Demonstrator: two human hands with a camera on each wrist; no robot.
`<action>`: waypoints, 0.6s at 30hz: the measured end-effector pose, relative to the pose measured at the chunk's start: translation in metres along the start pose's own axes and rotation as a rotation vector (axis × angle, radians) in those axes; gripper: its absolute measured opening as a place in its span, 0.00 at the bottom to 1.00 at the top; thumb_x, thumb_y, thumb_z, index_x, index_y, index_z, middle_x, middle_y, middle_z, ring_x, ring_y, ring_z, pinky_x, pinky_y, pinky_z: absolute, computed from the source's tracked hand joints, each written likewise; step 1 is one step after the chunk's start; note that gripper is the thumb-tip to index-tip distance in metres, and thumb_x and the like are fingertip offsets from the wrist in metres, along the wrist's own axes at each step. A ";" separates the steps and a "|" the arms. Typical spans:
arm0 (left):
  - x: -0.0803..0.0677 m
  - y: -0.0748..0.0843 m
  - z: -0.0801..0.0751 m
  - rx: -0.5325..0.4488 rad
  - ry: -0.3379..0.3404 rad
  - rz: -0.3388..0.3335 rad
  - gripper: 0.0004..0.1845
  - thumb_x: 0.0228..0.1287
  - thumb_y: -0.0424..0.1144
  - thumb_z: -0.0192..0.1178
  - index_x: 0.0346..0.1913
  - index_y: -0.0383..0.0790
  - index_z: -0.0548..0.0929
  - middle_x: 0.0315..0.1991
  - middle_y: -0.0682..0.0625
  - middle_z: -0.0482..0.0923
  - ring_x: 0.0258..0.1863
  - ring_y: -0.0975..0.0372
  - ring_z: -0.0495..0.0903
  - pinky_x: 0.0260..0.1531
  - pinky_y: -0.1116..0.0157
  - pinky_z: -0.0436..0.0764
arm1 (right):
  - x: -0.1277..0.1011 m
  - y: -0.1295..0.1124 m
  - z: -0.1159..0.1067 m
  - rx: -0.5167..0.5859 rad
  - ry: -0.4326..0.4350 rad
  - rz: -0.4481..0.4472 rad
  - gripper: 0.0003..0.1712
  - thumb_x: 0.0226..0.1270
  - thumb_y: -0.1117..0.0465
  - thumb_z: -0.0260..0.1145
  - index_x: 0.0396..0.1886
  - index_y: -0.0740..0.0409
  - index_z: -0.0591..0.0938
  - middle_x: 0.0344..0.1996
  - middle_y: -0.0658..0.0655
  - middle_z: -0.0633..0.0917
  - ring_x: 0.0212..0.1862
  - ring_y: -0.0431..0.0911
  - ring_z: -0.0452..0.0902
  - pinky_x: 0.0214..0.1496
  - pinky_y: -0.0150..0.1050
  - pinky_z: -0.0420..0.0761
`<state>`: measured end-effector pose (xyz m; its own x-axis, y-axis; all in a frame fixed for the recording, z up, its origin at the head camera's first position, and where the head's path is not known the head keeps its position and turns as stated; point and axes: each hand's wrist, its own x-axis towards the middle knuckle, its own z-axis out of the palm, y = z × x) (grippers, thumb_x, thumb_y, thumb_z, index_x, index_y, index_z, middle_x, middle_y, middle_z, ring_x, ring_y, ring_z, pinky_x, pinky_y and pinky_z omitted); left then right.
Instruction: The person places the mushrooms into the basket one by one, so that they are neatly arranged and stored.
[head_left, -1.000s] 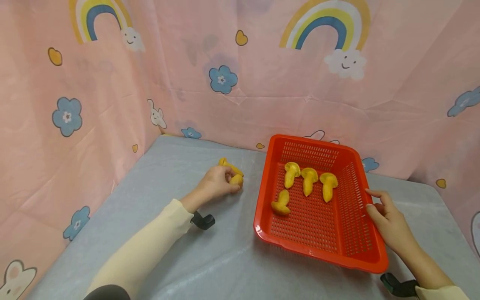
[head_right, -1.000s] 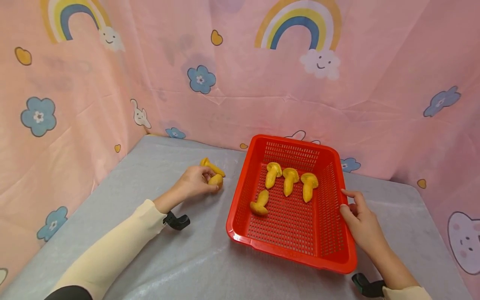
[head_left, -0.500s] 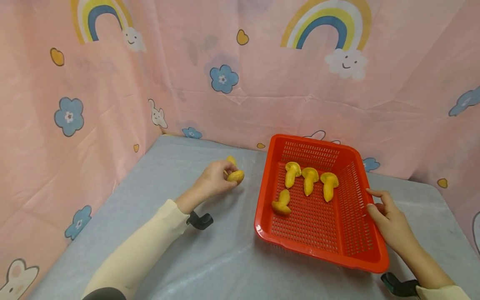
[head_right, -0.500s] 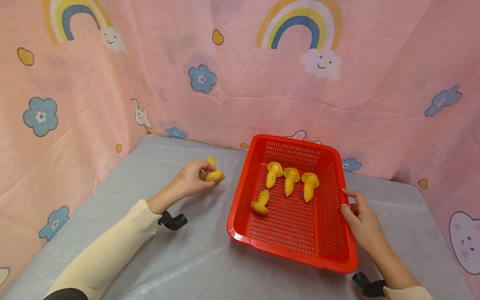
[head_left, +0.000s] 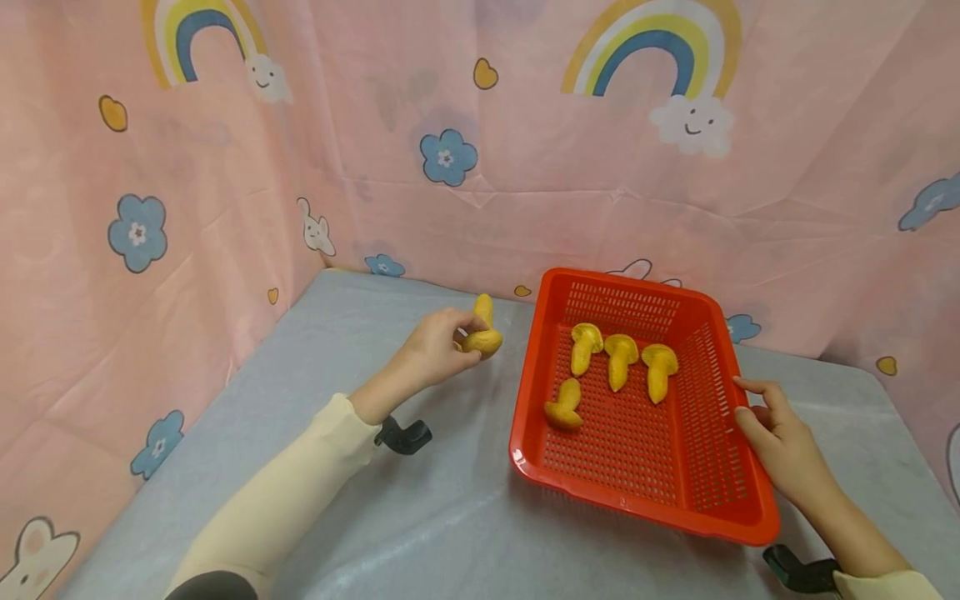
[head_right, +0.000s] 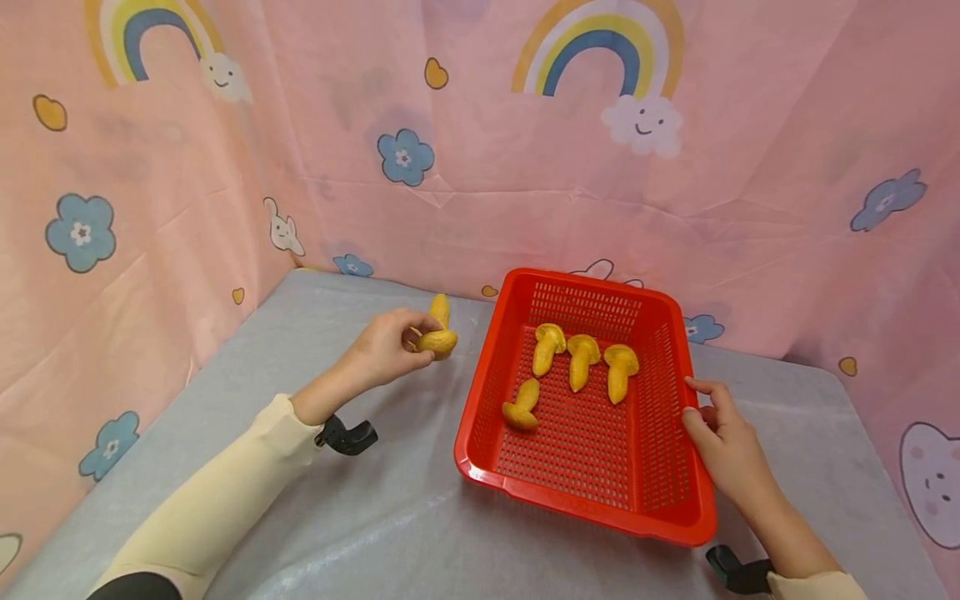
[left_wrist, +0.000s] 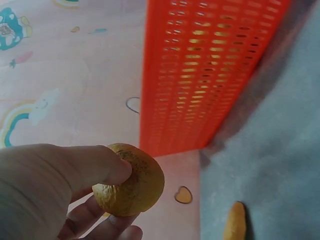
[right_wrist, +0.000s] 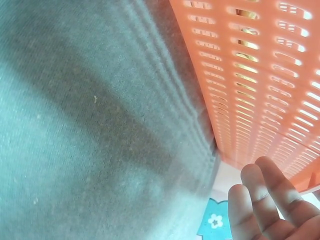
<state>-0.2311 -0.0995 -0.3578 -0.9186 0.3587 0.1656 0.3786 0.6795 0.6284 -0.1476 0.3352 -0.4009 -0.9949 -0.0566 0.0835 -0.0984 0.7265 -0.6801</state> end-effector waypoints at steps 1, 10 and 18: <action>0.001 0.002 -0.001 -0.005 0.000 0.006 0.16 0.53 0.31 0.68 0.47 0.38 0.83 0.45 0.45 0.81 0.40 0.57 0.82 0.41 0.66 0.83 | 0.000 0.000 0.000 -0.002 0.000 -0.002 0.29 0.78 0.54 0.45 0.73 0.59 0.55 0.47 0.78 0.78 0.26 0.32 0.79 0.24 0.34 0.81; 0.010 0.025 -0.001 -0.070 -0.024 0.063 0.14 0.55 0.32 0.66 0.46 0.39 0.83 0.45 0.47 0.81 0.40 0.58 0.82 0.38 0.68 0.82 | 0.000 0.000 -0.001 0.003 -0.003 0.002 0.29 0.78 0.54 0.44 0.74 0.59 0.55 0.48 0.78 0.78 0.26 0.33 0.80 0.24 0.35 0.81; 0.022 0.049 0.003 -0.085 -0.080 0.121 0.15 0.56 0.34 0.67 0.47 0.40 0.82 0.46 0.48 0.79 0.40 0.60 0.82 0.38 0.72 0.81 | 0.000 0.000 0.000 0.003 -0.011 0.007 0.30 0.78 0.54 0.44 0.74 0.58 0.54 0.48 0.77 0.78 0.26 0.34 0.80 0.24 0.35 0.81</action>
<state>-0.2321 -0.0560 -0.3256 -0.8536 0.4870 0.1849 0.4720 0.5730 0.6700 -0.1472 0.3355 -0.4005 -0.9957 -0.0592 0.0706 -0.0915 0.7249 -0.6827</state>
